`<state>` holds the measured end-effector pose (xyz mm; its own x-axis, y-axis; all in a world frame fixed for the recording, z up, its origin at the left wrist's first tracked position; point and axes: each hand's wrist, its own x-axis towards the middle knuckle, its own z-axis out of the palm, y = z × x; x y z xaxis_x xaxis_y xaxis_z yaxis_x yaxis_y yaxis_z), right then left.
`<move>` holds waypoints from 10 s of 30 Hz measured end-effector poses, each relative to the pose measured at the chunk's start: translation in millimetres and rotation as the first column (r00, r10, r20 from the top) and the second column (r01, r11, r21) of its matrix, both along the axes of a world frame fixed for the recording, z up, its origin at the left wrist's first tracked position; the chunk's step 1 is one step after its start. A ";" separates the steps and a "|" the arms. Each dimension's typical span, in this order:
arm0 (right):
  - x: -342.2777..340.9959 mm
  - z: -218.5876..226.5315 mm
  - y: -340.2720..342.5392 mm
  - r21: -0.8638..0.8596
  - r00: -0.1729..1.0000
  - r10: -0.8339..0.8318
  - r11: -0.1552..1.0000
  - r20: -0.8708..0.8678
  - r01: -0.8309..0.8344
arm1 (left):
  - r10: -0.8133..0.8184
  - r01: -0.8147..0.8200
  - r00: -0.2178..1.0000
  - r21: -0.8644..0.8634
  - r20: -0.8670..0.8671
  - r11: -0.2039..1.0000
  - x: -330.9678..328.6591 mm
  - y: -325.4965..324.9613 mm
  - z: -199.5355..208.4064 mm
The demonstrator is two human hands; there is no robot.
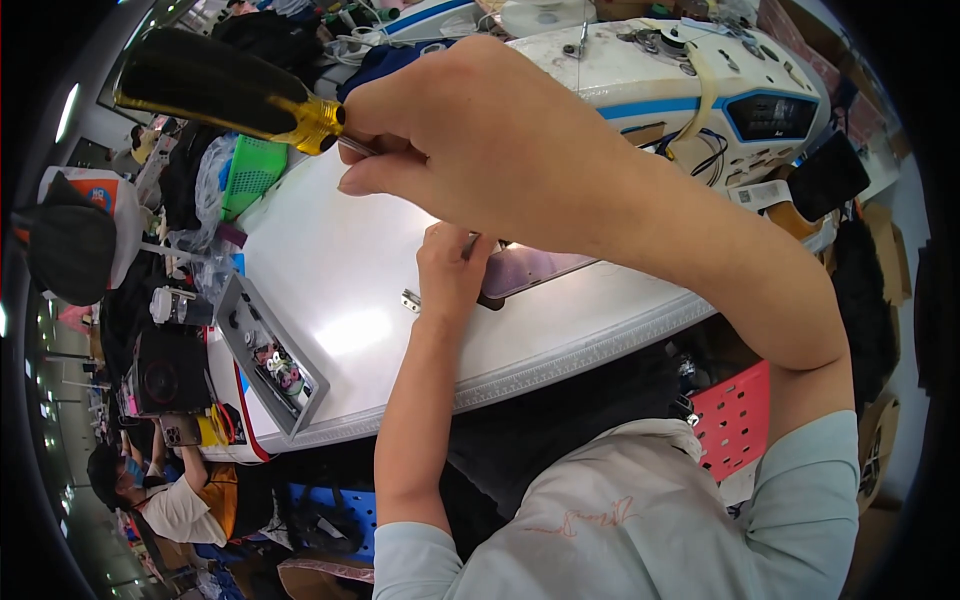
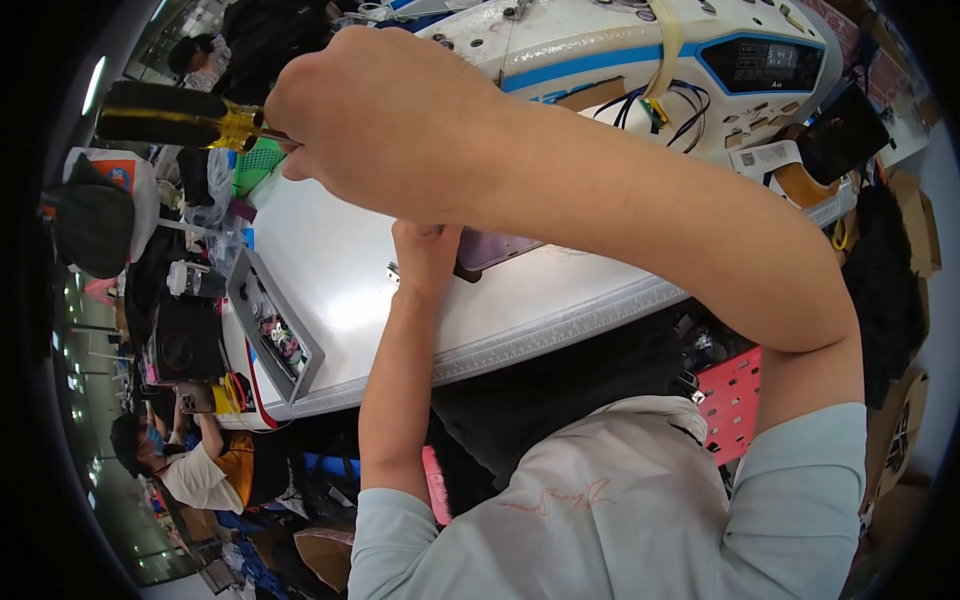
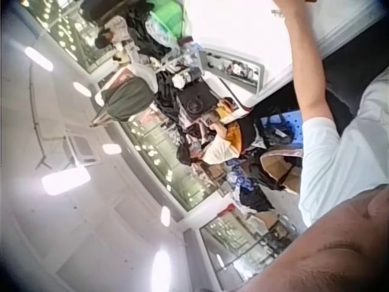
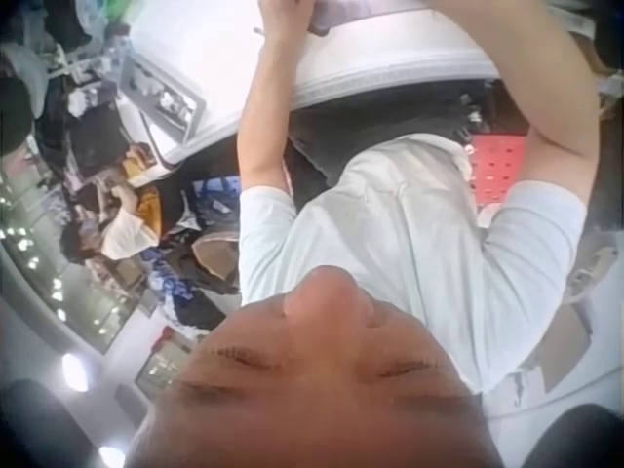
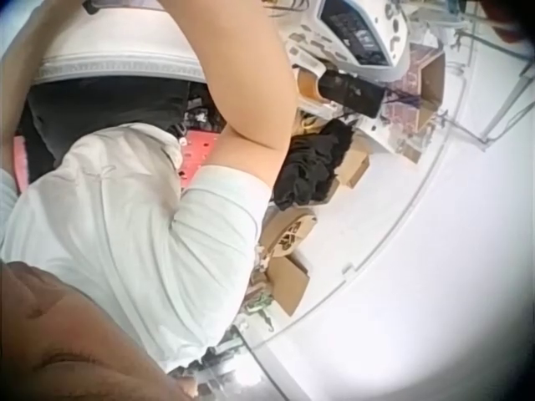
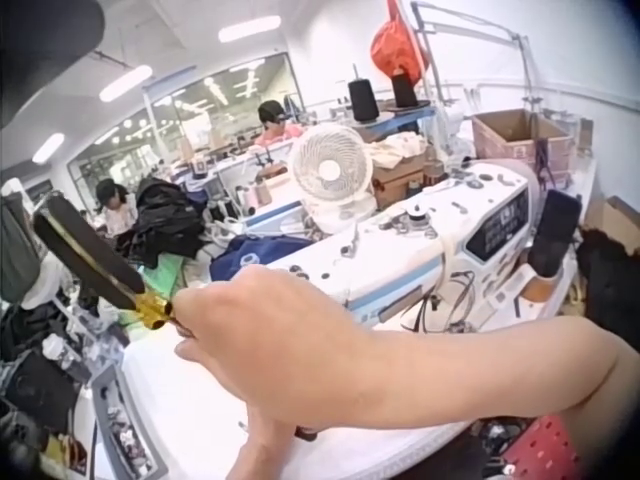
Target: Using a screwdriver to adjust and repair components of an industrial sewing machine.
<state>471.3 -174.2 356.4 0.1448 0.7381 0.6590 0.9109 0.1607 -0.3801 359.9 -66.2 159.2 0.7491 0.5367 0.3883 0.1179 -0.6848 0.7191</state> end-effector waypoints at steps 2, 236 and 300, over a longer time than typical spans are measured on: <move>0.2 4.7 -3.6 -0.028 1.000 0.010 1.000 -0.011 -0.010 | -0.007 0.007 1.000 0.038 0.010 0.999 -0.5 2.3 -3.1; -15.8 48.8 54.6 0.345 0.699 0.430 0.899 -0.572 -0.270 | -0.130 0.163 0.961 -0.122 0.242 0.979 12.0 19.4 -7.4; 27.3 43.3 94.0 0.402 0.017 0.575 0.592 -0.818 -0.699 | -0.089 0.075 0.990 0.123 0.112 0.990 24.3 8.9 -34.0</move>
